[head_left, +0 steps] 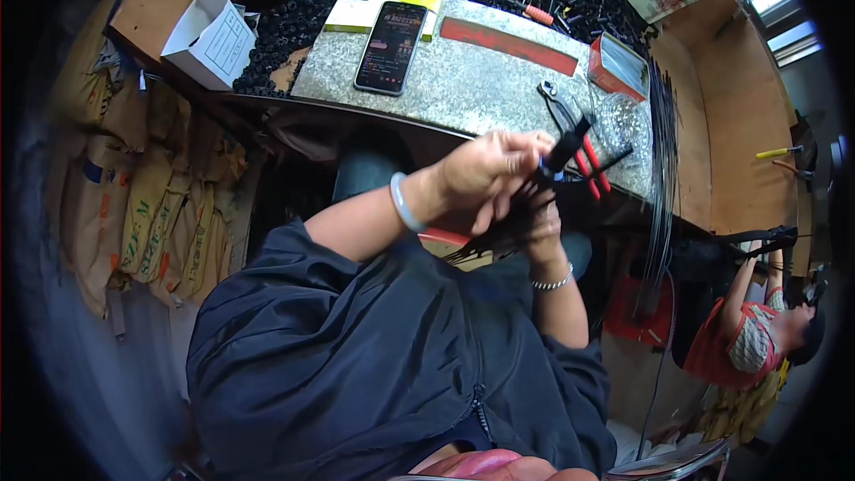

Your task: Assembling small black plastic nozzles or connectors onto thin black tubes using pliers to secure them.

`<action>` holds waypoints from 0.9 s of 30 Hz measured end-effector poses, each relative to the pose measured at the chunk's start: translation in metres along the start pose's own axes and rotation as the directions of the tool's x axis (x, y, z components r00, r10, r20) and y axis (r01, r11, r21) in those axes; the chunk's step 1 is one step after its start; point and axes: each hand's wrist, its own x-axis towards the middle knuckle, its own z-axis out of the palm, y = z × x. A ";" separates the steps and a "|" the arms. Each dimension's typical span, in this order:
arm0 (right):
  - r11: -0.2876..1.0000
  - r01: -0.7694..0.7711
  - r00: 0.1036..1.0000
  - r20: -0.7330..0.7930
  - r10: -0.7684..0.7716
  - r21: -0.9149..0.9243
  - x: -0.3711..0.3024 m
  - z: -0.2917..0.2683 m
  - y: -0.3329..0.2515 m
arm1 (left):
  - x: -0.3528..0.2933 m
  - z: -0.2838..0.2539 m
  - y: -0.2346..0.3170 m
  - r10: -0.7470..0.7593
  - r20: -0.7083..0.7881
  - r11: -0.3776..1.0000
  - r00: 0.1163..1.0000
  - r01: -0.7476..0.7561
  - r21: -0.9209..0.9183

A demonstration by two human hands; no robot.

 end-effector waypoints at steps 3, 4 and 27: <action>0.986 -0.063 0.970 0.241 0.024 0.155 0.017 -0.002 0.003 | 0.017 -0.023 -0.002 -0.021 0.168 0.985 0.985 0.050 -0.166; 0.979 -0.034 0.977 0.214 -0.009 0.199 0.017 0.000 0.006 | 0.021 -0.028 -0.001 -0.037 0.212 0.976 0.977 0.081 -0.204; 0.879 0.451 0.747 -0.475 -0.466 -0.154 0.001 0.025 0.038 | -0.012 0.013 -0.004 0.338 -0.249 0.910 0.908 -0.248 0.332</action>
